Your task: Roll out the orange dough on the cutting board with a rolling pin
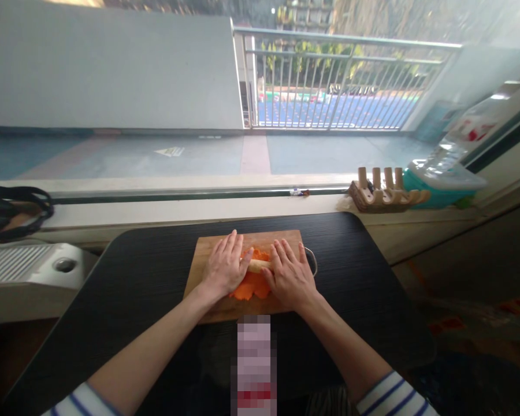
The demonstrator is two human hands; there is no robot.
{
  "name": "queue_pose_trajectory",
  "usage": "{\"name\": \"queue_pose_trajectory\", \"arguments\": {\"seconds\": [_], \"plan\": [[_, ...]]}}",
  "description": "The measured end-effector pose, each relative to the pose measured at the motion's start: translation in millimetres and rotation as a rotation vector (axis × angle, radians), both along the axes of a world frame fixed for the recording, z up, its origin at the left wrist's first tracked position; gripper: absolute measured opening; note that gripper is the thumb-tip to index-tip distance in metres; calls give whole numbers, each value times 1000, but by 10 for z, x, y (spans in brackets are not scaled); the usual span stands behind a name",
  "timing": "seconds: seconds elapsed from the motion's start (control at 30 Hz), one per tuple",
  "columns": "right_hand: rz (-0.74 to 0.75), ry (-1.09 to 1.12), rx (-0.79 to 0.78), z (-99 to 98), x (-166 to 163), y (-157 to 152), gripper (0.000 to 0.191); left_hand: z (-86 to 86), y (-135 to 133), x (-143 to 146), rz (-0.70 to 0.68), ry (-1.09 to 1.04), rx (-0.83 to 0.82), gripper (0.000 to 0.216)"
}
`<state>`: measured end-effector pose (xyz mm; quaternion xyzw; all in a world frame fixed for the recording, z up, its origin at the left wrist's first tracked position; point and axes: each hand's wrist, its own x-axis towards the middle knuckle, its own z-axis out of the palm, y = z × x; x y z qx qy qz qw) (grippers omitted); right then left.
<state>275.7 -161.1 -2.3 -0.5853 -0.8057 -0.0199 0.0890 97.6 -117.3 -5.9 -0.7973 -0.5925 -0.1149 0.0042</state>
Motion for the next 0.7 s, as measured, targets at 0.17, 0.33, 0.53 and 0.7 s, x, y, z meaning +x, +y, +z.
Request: {"name": "queue_pose_trajectory", "arguments": {"seconds": [0.17, 0.33, 0.53, 0.7], "plan": [[-14, -25, -23, 55, 40, 218, 55, -51, 156, 49, 47, -14, 35, 60], [-11, -32, -85, 100, 67, 369, 52, -100, 235, 66, 57, -50, 97, 58], [-28, -27, -183, 150, 80, 501, 48, -96, 323, 85, 72, -77, 126, 56], [-58, -32, -197, 174, 72, 569, 47, -100, 384, 93, 85, -98, 120, 53]]}}
